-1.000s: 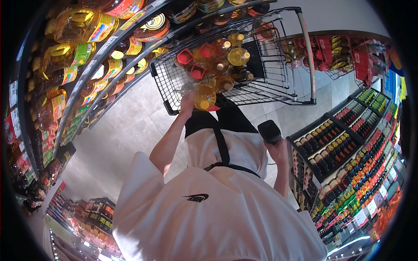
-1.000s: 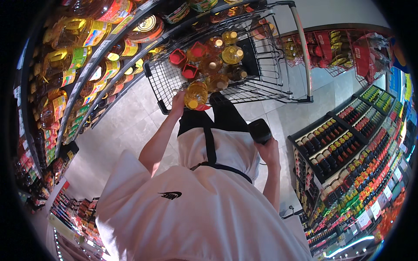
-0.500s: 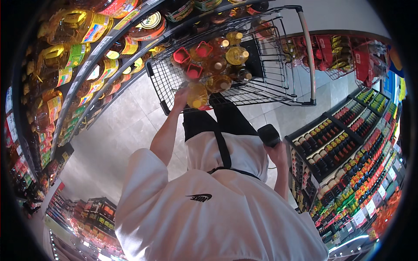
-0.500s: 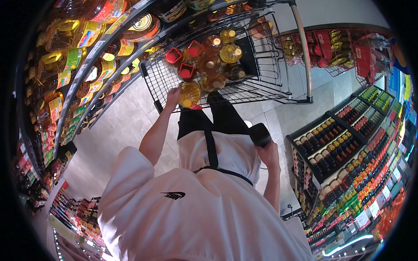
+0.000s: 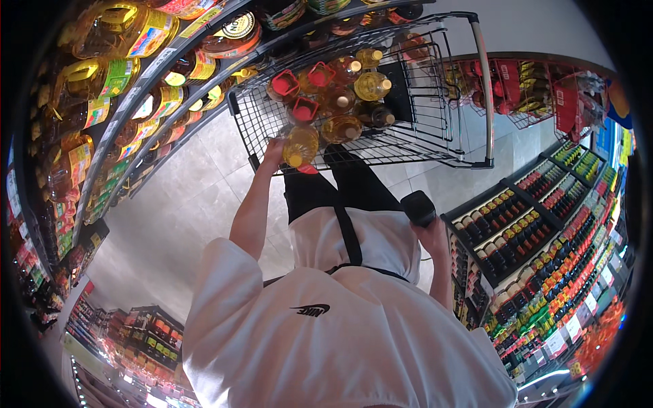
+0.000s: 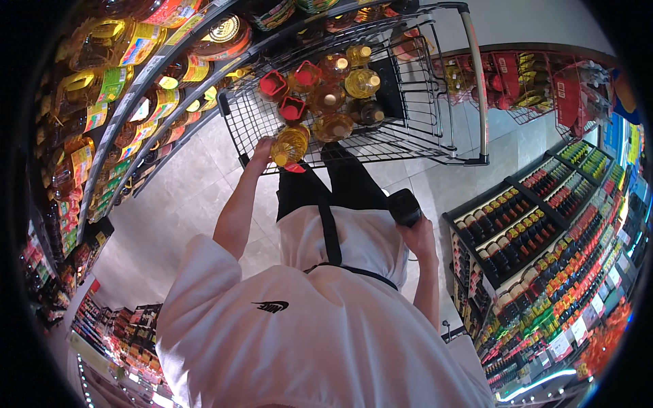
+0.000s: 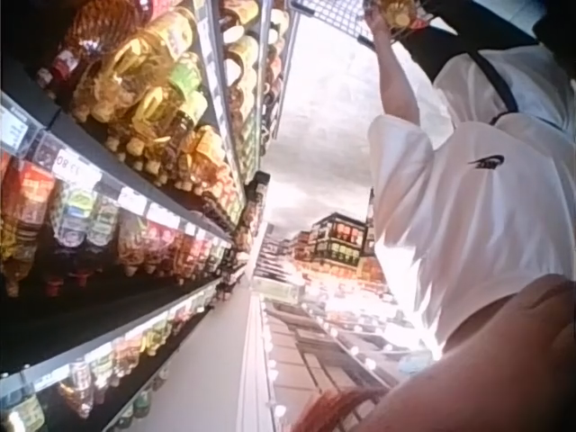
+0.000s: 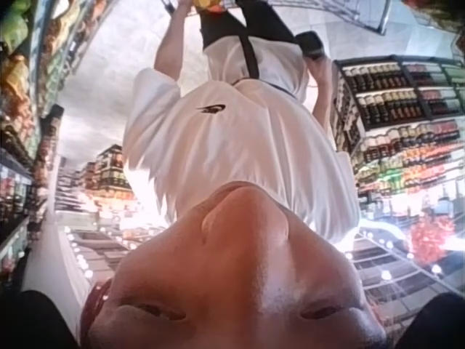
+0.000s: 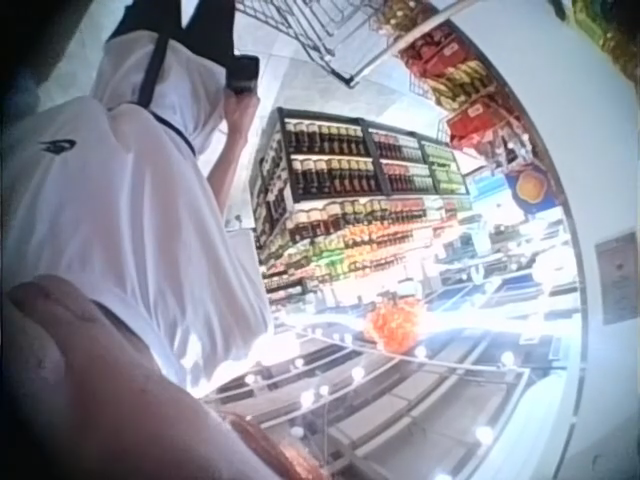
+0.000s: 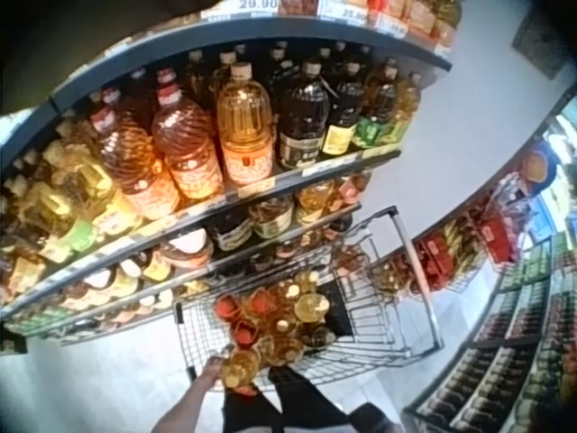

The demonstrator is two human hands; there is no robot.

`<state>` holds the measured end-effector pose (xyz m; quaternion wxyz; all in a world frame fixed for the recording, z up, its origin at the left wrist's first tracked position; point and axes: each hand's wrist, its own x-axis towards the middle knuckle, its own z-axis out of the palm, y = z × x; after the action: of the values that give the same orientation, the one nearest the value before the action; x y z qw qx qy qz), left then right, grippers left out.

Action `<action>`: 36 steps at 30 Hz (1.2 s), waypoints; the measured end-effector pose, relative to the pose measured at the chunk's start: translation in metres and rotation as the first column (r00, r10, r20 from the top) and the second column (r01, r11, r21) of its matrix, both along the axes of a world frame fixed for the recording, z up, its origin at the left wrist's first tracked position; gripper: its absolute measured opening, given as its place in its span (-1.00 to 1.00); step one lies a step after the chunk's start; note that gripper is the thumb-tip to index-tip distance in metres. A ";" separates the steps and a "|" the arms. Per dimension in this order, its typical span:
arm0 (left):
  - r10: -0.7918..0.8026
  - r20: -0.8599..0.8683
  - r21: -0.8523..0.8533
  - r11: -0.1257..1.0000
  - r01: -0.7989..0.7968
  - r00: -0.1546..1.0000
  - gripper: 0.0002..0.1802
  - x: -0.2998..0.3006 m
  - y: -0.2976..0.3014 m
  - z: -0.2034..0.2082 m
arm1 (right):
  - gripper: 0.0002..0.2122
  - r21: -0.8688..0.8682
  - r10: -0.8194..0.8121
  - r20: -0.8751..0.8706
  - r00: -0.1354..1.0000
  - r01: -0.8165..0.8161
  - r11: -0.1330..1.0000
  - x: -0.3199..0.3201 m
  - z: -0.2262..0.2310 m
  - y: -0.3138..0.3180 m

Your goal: Scan multiple bottles of cooking oil from a supermarket shelf and place them into a shopping cart.

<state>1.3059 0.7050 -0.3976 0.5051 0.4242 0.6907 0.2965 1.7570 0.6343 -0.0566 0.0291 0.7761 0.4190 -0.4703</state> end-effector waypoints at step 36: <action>0.570 0.511 -0.792 0.603 0.095 0.643 -0.65 0.040 0.027 0.080 | -0.75 -0.136 -0.104 -0.471 0.876 0.044 0.990 -0.041 -0.041 0.106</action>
<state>1.3460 0.7321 -0.3172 0.8133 -0.0912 0.5421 0.1908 1.7160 0.7402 -0.0973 -0.0458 0.6488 0.3538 -0.6722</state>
